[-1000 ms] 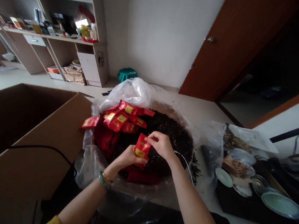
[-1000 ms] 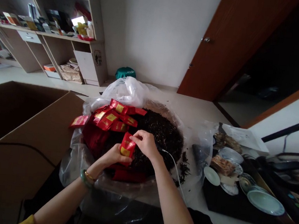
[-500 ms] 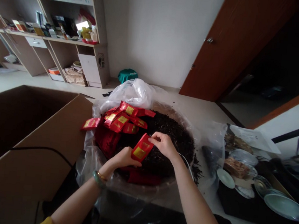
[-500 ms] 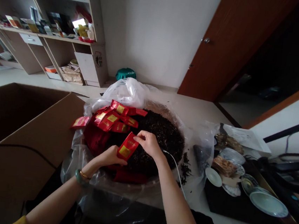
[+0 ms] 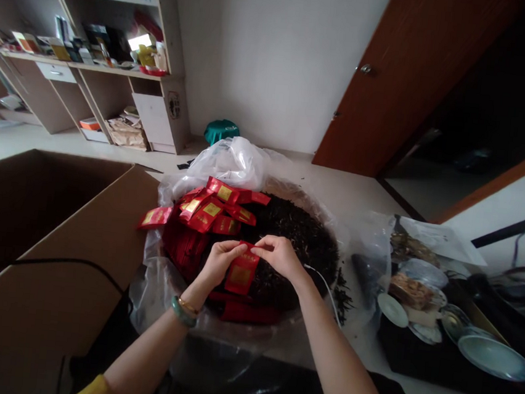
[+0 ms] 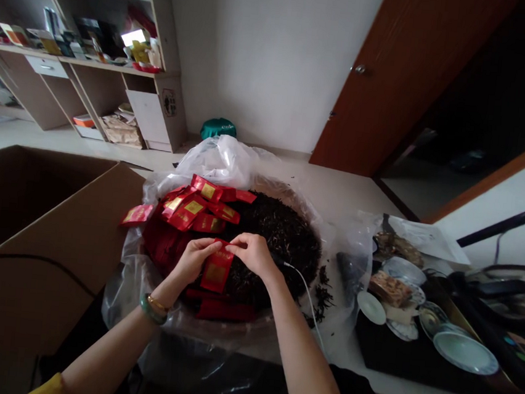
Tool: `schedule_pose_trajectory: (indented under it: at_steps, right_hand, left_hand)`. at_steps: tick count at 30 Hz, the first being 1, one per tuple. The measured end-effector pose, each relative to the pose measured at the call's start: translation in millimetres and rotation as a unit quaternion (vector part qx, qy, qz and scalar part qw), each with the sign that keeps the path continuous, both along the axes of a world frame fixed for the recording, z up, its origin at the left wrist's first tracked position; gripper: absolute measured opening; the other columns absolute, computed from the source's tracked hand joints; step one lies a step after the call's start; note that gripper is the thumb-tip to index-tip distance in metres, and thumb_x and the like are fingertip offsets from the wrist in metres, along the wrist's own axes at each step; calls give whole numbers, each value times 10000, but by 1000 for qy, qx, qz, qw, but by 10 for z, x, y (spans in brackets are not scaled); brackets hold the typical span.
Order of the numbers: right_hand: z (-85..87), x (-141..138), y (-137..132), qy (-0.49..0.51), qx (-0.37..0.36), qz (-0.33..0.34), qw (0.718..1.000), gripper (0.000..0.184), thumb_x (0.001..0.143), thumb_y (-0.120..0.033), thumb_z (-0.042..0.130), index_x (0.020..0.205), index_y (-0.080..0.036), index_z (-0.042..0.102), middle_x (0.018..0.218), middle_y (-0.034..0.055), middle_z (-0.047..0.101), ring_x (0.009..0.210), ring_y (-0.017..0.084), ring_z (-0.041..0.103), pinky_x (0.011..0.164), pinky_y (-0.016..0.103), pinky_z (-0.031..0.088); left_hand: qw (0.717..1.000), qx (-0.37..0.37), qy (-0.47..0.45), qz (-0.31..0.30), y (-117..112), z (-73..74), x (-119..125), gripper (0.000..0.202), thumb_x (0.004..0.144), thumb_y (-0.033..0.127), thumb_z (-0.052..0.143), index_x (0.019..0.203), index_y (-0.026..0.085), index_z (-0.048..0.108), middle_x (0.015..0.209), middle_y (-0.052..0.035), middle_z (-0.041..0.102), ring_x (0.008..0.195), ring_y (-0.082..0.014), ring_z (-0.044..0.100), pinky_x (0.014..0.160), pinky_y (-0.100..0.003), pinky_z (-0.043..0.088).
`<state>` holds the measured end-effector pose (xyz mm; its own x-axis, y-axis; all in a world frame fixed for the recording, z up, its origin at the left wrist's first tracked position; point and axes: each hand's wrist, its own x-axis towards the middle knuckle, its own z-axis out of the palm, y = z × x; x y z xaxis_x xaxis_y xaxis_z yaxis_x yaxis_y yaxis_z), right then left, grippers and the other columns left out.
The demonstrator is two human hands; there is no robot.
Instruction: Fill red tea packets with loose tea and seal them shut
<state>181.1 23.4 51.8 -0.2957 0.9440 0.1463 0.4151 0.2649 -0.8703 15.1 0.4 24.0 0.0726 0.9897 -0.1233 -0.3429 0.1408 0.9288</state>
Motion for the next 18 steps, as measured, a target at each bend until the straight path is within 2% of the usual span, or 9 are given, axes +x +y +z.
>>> schedule_pose_trajectory:
  at_steps: [3,6,8,12,15,18]
  right_hand:
    - [-10,-31,-15,2,23,-5,1000,85,710,-250,695,671,-174,699,691,18,691,651,151,619,632,250,460]
    - [-12,-76,-45,0,27,8,1000,92,719,-261,693,686,-177,713,702,22,694,646,148,622,610,244,460]
    - [-15,-91,-53,-7,29,16,999,110,722,-282,697,686,-179,716,703,23,694,645,149,625,607,244,463]
    - [-70,1,26,-24,26,-3,999,165,780,-327,640,749,-183,714,722,22,701,664,158,638,630,255,480]
    - [-181,166,143,-125,50,-56,989,177,831,-284,586,933,-190,696,818,36,709,758,176,649,730,291,488]
    - [-317,273,215,-335,82,-74,936,322,752,-238,689,1069,-188,656,978,95,684,916,233,619,826,343,458]
  left_hand:
    - [1000,0,-23,-17,-32,-33,17,325,580,379,814,703,125,653,609,15,653,520,-91,577,519,-183,437]
    - [993,-24,-30,-109,-48,-70,29,390,567,349,831,834,131,649,697,-8,684,590,-145,647,587,-242,497]
    - [986,-51,-19,-159,-48,-102,37,436,545,348,846,859,115,653,698,-31,693,607,-184,669,600,-279,515]
    - [986,-73,-5,-150,-29,-154,46,481,504,351,868,857,88,675,731,-67,717,625,-208,684,597,-285,521]
    - [987,-87,-15,-134,-19,-158,35,533,495,371,871,909,93,683,881,-115,734,672,-221,698,628,-304,535]
    - [988,-97,-19,-117,-20,-148,10,547,489,386,871,913,92,686,961,-149,726,690,-233,702,614,-307,538]
